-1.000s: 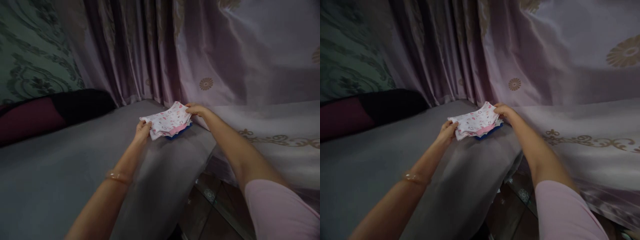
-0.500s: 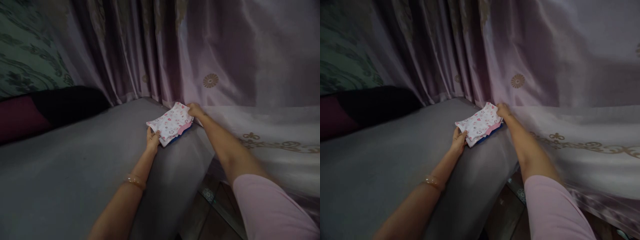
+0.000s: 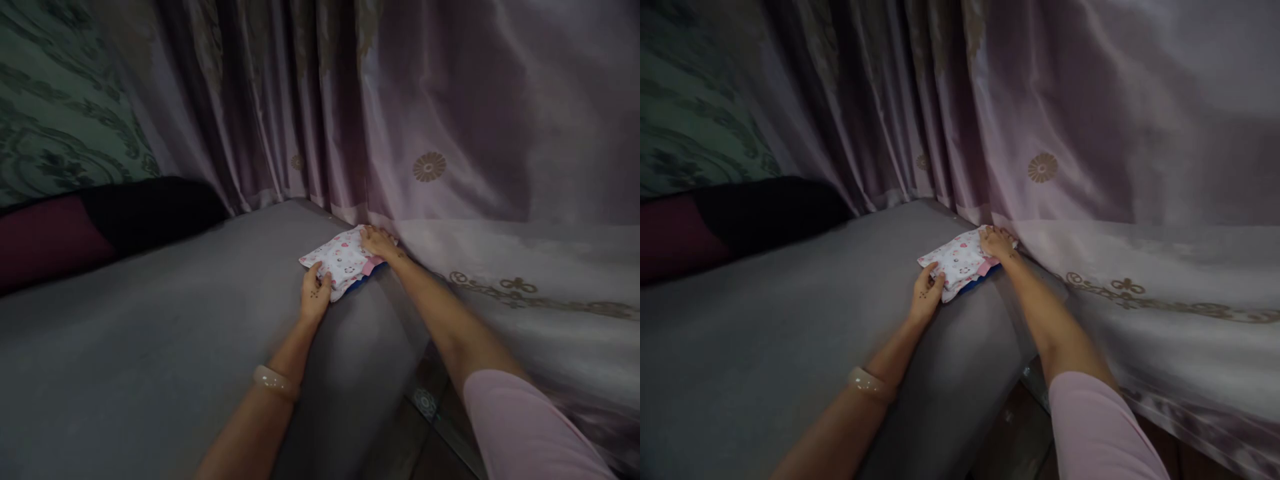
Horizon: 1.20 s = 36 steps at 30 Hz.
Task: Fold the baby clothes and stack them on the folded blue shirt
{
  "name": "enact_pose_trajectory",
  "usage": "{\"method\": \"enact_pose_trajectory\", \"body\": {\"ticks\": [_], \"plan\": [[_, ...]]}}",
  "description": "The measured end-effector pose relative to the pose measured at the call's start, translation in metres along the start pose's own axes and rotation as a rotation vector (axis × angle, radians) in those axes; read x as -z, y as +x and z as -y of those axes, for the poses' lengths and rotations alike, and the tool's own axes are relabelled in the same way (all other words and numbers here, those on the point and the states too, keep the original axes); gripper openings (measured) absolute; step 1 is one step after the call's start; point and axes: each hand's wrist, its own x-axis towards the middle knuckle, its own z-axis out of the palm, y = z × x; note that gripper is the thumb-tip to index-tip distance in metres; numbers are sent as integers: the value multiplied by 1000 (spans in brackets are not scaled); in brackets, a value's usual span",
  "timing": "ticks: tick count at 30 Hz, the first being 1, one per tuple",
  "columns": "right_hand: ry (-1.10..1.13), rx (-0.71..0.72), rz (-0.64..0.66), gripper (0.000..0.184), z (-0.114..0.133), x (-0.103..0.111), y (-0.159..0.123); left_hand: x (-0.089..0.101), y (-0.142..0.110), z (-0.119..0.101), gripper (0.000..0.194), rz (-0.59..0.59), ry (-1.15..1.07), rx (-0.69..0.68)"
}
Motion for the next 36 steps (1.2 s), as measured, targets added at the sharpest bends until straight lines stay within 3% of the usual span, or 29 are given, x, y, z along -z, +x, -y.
{"method": "enact_pose_trajectory", "body": {"ticks": [5, 10, 14, 16, 19, 21, 25, 27, 29, 32, 36], "plan": [[-25, -48, 33, 60, -3, -19, -9, -1, -5, -5, 49, 146, -84, 77], [-26, -54, 56, 59, -6, -16, -10, -3, -5, -7, 49, 172, -65, 114], [-56, -34, 35, 59, 19, -4, -14, -3, -4, -8, 49, 162, -6, 121], [-28, 65, 10, 60, 38, -2, -23, -3, -4, -8, 49, 170, 29, 109], [25, 188, 82, 62, 63, -8, -44, -3, -4, -9, 51, 207, 50, 104], [25, 195, 110, 59, 71, -15, -58, -3, -5, -10, 52, 248, 16, 131], [3, 180, 48, 55, 69, -28, -69, 10, -10, -12, 54, 340, -142, 241], [-1, 185, 34, 55, 67, -29, -68, 32, -14, -12, 51, 343, -156, 262], [0, 189, 51, 55, 67, -26, -67, 67, -20, -10, 44, 300, -62, 210], [-14, 191, 65, 55, 73, -17, -71, 143, -33, -3, 28, 192, 244, 13], [-74, 353, -109, 53, 88, -12, -90, 260, -58, 16, 31, 46, 714, -165]]}}
